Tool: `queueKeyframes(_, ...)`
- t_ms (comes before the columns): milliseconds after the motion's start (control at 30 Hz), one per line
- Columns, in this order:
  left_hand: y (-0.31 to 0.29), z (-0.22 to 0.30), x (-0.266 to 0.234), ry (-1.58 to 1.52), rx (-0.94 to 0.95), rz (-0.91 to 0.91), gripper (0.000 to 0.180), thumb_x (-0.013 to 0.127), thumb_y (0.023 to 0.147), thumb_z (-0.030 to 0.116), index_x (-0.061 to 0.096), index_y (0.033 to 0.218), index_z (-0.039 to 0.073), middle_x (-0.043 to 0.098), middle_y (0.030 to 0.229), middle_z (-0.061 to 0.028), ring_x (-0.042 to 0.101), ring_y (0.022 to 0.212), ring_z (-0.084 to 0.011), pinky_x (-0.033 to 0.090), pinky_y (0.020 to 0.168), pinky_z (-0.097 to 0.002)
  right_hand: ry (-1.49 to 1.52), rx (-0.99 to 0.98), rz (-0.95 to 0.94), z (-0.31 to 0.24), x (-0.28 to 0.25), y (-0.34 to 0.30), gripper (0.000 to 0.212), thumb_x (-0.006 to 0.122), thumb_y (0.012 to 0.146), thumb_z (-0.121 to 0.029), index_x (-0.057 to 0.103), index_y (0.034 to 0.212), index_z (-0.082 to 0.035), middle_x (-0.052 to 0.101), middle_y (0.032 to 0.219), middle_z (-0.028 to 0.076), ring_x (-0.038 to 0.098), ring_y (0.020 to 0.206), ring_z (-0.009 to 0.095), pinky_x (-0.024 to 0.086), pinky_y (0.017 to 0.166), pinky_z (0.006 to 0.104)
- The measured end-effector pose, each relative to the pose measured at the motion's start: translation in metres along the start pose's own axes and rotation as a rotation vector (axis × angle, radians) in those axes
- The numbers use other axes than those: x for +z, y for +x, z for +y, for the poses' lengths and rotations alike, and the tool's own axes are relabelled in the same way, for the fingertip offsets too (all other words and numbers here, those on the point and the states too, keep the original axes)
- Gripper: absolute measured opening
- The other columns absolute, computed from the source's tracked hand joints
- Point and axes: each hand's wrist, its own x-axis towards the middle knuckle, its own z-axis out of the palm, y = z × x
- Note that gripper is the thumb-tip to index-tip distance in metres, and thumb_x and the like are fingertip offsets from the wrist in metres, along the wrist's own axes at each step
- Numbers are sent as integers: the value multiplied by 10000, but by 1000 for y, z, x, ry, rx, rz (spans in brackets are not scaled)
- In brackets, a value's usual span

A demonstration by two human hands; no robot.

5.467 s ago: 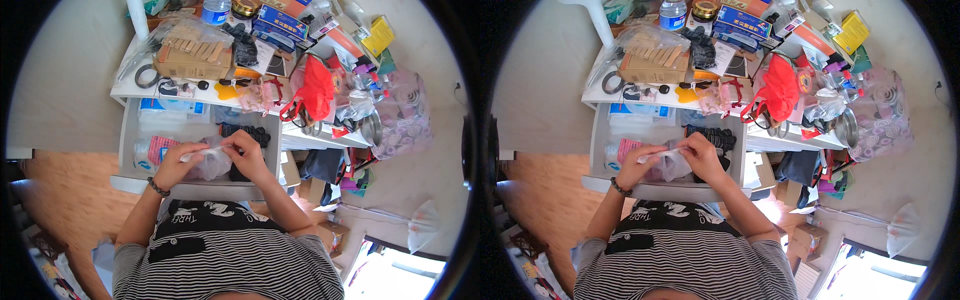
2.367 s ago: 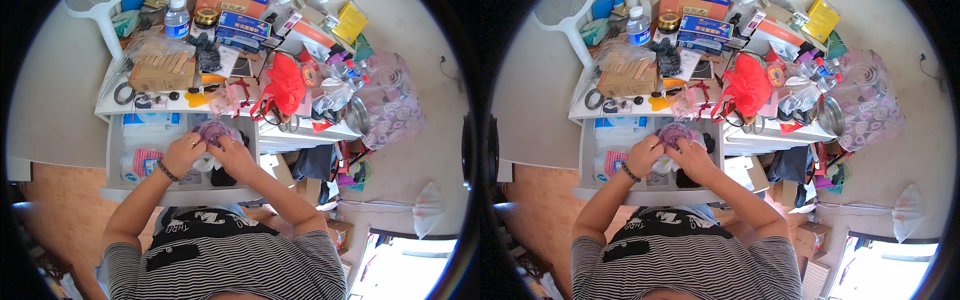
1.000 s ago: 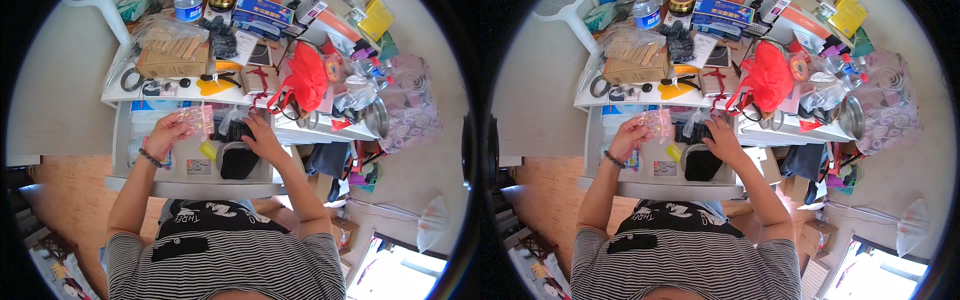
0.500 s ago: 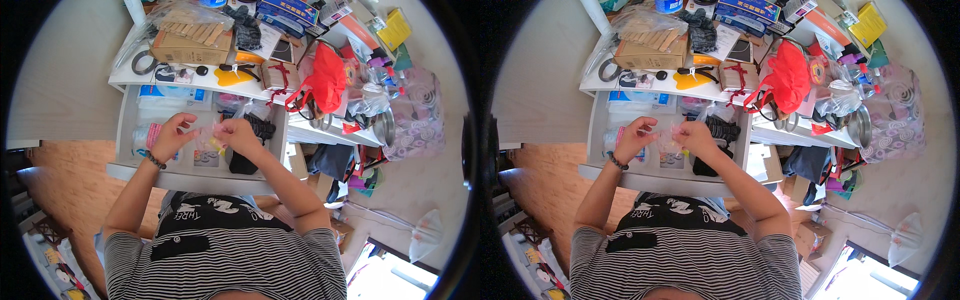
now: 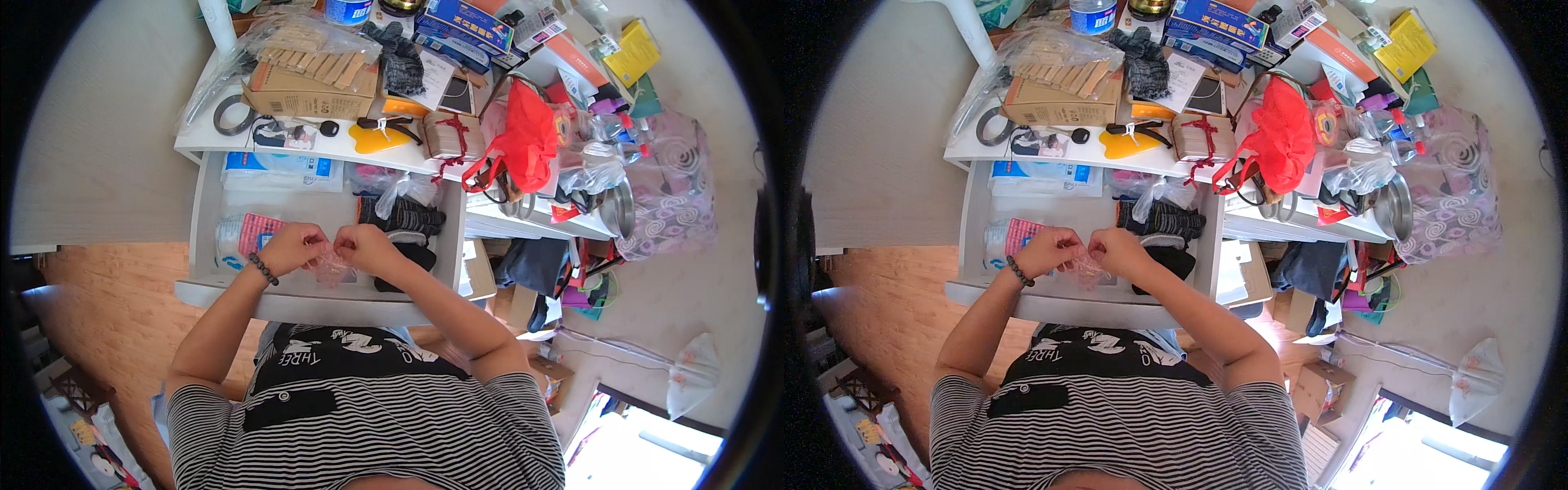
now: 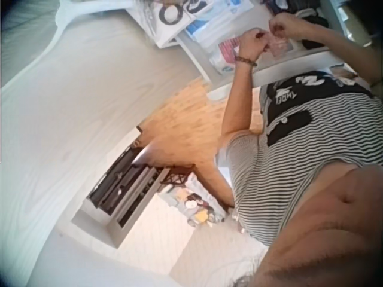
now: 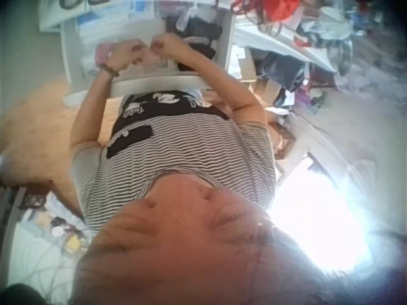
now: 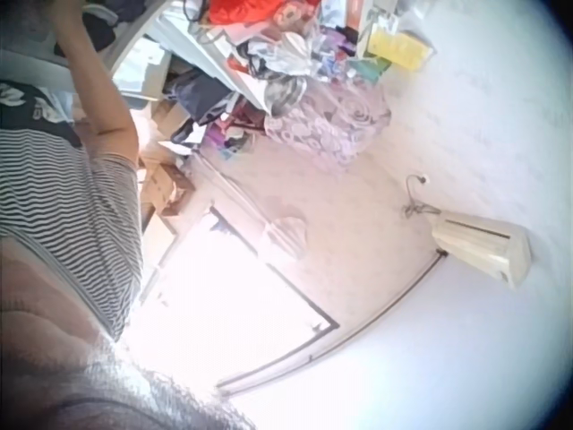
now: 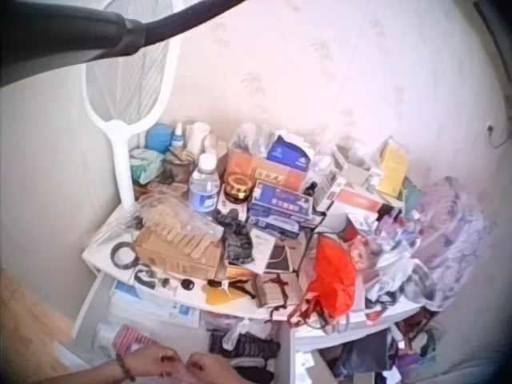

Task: The person sorts through a cluttered drawer, picking up and inspecting various items including a striped hat, a black face mask, a blue and white striped shirt, a white bib, and a pink cloth. They fold the shirt and place it on a nearby bed, while other items are placed back into the drawer or on the shelf.

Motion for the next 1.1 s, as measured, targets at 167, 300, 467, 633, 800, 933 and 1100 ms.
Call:
queueKeyframes(167,4,-12,4,264,99,49,197,664,807,174,637,860,-13,664,756,-118,635,644,-165,519,597,-280,-33,-50,24,-1,6,-3,99,673,728,-62,599,765,-7,617,655,99,594,592,181,470,577,305)
queueKeyframes(300,7,-21,7,253,205,120,182,662,761,152,646,842,-11,660,784,-141,640,692,-210,513,655,-305,8,-8,74,5,12,0,151,697,715,-142,605,756,-30,634,692,127,620,631,265,479,584,355)
queueKeyframes(467,7,-20,9,308,343,262,77,648,768,85,657,815,25,619,800,-91,608,714,-200,499,659,-292,178,78,124,5,15,5,155,691,745,-142,598,781,-23,623,672,125,611,597,229,474,559,336)
queueKeyframes(633,1,-11,7,303,404,490,83,647,745,78,677,810,37,568,761,-112,582,668,-239,490,621,-310,0,-109,160,-21,7,2,127,661,772,-103,593,848,-27,622,695,125,608,617,281,487,573,352)
queueKeyframes(800,2,-13,5,192,393,526,86,628,749,15,674,818,37,563,772,-106,583,671,-230,487,615,-302,-412,-389,539,-51,-47,17,197,666,758,-91,604,936,-35,604,931,134,585,823,314,485,698,383)
queueKeyframes(933,4,-12,3,153,422,539,101,634,740,-6,669,827,34,562,770,-103,581,662,-223,485,613,-294,-582,-517,581,-72,-72,39,341,696,725,-97,599,1043,-23,575,1076,135,544,962,315,450,820,400)
queueKeyframes(1100,4,-12,0,176,428,548,86,656,748,4,663,831,24,559,774,-93,579,668,-204,477,613,-285,-814,-487,590,-85,-60,68,473,728,702,-172,577,1127,-29,556,1144,99,508,1029,276,413,857,402)
